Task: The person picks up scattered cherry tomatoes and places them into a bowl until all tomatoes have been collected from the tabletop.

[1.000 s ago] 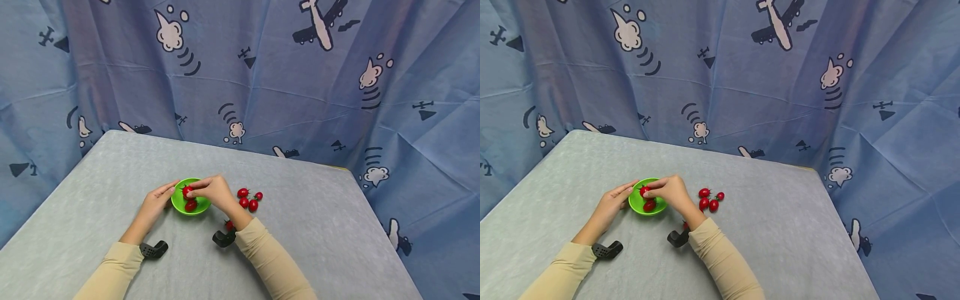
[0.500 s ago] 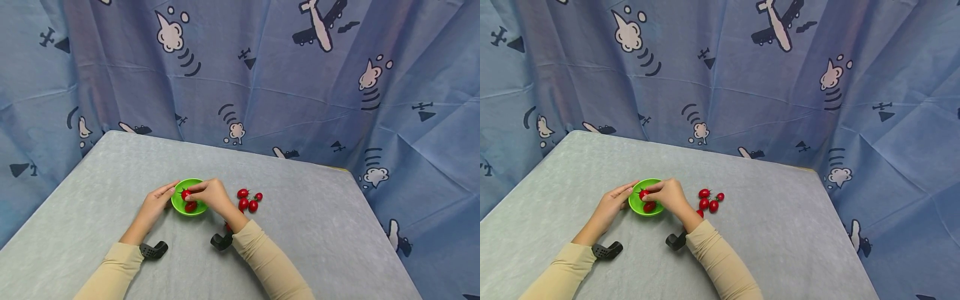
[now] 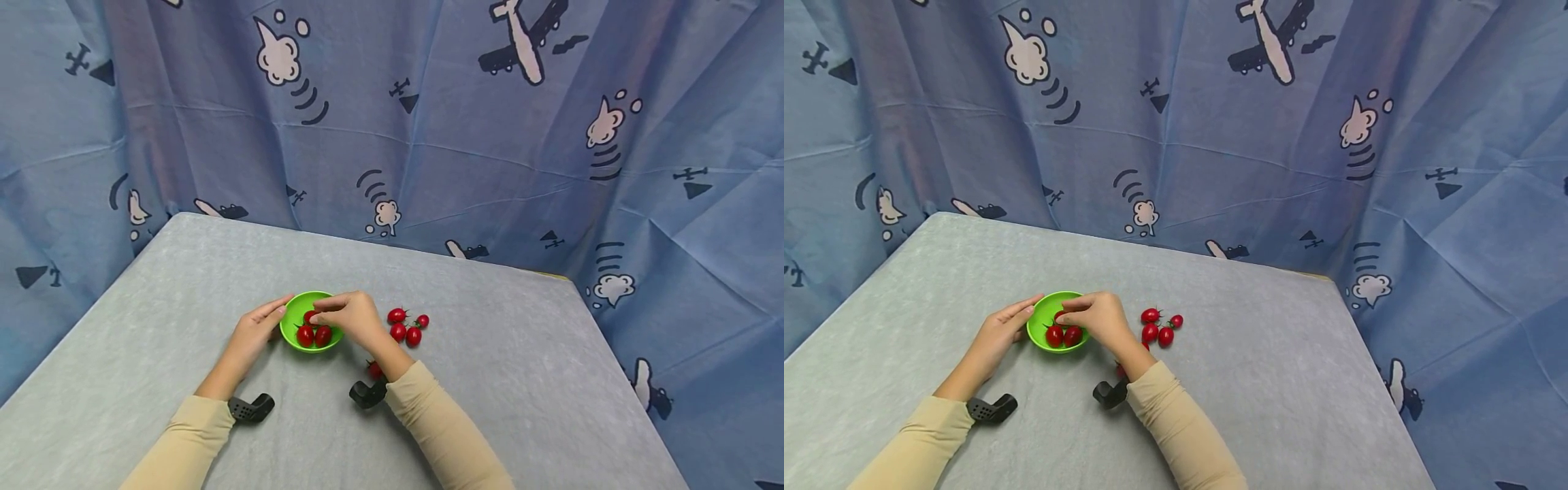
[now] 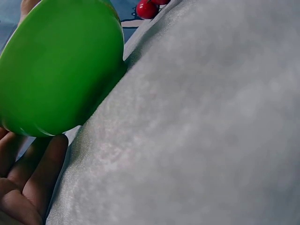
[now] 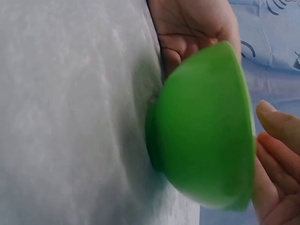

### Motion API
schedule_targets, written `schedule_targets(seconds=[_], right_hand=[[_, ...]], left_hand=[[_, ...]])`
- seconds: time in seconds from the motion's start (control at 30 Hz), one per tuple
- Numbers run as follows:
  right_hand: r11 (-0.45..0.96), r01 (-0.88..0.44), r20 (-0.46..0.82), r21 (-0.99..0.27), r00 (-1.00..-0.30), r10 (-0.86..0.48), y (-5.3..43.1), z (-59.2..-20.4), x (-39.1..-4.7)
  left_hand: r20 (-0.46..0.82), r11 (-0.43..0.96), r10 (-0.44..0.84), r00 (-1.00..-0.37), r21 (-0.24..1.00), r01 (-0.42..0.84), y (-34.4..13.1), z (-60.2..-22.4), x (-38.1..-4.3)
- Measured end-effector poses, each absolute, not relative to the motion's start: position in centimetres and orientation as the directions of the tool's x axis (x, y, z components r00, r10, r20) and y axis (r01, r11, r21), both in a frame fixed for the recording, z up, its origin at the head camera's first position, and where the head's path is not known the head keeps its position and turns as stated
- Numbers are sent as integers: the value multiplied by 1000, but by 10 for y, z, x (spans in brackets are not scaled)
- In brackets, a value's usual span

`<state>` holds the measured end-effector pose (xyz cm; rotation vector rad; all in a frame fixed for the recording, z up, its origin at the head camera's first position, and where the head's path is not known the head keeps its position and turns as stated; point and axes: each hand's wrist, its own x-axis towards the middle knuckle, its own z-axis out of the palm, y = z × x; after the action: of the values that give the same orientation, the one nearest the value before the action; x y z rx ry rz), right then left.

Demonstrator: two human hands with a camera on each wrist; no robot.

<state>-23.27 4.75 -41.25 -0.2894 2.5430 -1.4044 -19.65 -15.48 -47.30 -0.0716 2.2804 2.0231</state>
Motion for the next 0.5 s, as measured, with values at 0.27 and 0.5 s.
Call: schedule_targets(seconds=[0.27, 0.5], right_hand=[[415, -30, -88, -909, -961, -262, 76, -404, -226], [410, -6, -93, -912, -971, -220, 99, -405, -223]], left_hand=[[-80, 112, 23, -997, 991, -77, -153, -476, -198], [-80, 92, 18, -997, 993, -78, -153, -477, -198]])
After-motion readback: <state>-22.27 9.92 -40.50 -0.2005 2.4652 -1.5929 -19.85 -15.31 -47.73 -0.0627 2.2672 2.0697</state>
